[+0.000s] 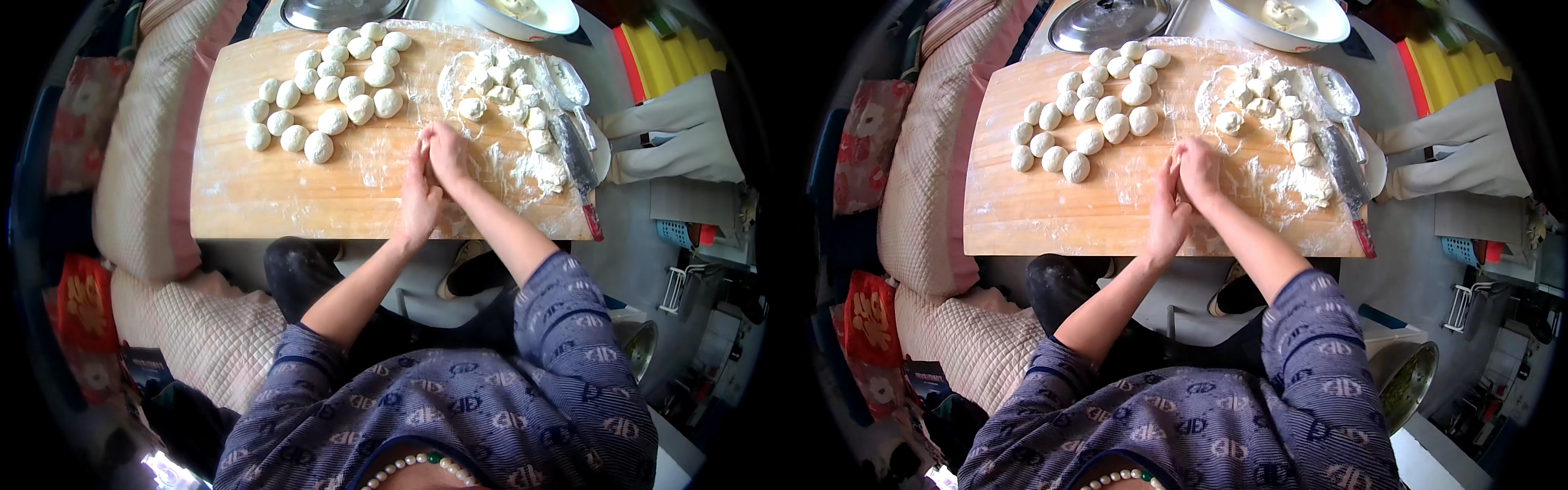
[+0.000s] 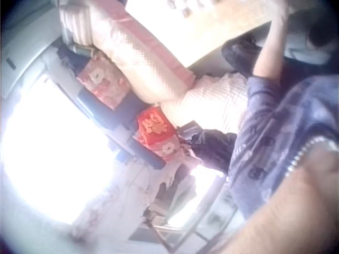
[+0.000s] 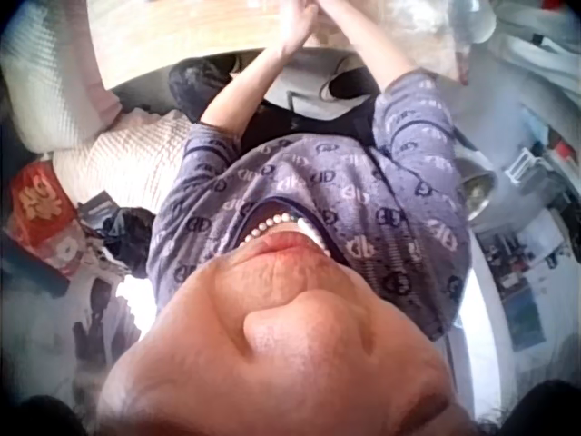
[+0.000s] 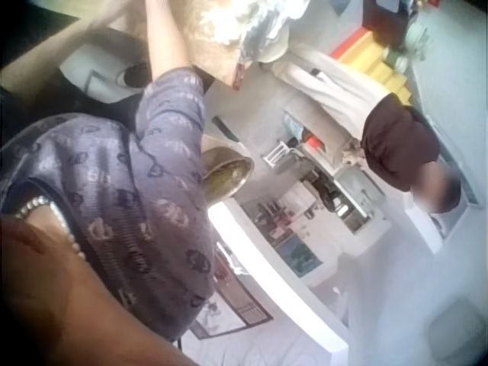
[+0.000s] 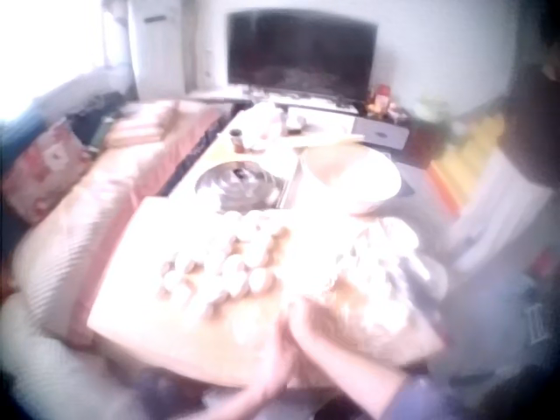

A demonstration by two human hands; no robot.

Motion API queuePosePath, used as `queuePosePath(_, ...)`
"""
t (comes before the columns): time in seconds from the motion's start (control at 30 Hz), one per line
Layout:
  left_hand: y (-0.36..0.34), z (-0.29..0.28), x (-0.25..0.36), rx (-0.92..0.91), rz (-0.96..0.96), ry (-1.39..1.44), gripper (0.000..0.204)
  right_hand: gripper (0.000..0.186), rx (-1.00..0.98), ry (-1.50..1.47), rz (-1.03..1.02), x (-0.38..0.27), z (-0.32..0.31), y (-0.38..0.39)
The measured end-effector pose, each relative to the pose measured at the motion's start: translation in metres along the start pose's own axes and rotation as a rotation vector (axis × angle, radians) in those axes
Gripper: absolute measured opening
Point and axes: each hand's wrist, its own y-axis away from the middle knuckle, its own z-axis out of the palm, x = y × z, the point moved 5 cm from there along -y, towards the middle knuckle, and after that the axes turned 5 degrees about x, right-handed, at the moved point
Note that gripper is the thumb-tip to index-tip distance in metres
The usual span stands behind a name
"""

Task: The person shapes small pieces of dough into round balls by hand on a wooden board. They repeatedly pick up dough, roll it between their palms, and place the finished balls in a neat row on the board. A large pile of dough and a bowl of filling are visible nearby.

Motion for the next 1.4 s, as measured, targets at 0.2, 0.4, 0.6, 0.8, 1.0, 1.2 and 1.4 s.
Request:
queuePosePath(0.2,-0.009,-0.005,-0.016,0.015,0.016,0.088,0.087,0.010,-0.038,0.096,-0.277,-0.003,-0.008,-0.028)
queuePosePath(0.4,0.000,-0.005,-0.015,0.015,0.011,-0.023,0.088,0.010,0.019,-0.087,0.021,-0.003,0.006,-0.008)
queuePosePath(0.6,-0.002,-0.009,-0.018,0.039,-0.022,0.129,0.088,0.008,0.004,0.102,-0.280,-0.010,-0.005,-0.018)
queuePosePath(0.8,-0.004,-0.006,-0.019,0.037,-0.068,0.138,0.088,0.009,0.014,-0.136,0.023,-0.010,0.002,-0.013)
queuePosePath(1.0,-0.003,-0.012,-0.017,0.027,-0.016,0.133,0.088,0.010,-0.046,0.085,-0.201,-0.010,-0.003,-0.012)
queuePosePath(1.2,-0.010,-0.002,-0.026,0.061,-0.024,0.193,0.086,0.014,-0.037,0.004,0.041,0.018,0.009,-0.026)
queuePosePath(1.4,-0.004,-0.009,-0.021,-0.011,0.002,0.151,0.087,0.006,0.046,0.007,-0.239,-0.016,-0.005,0.004)
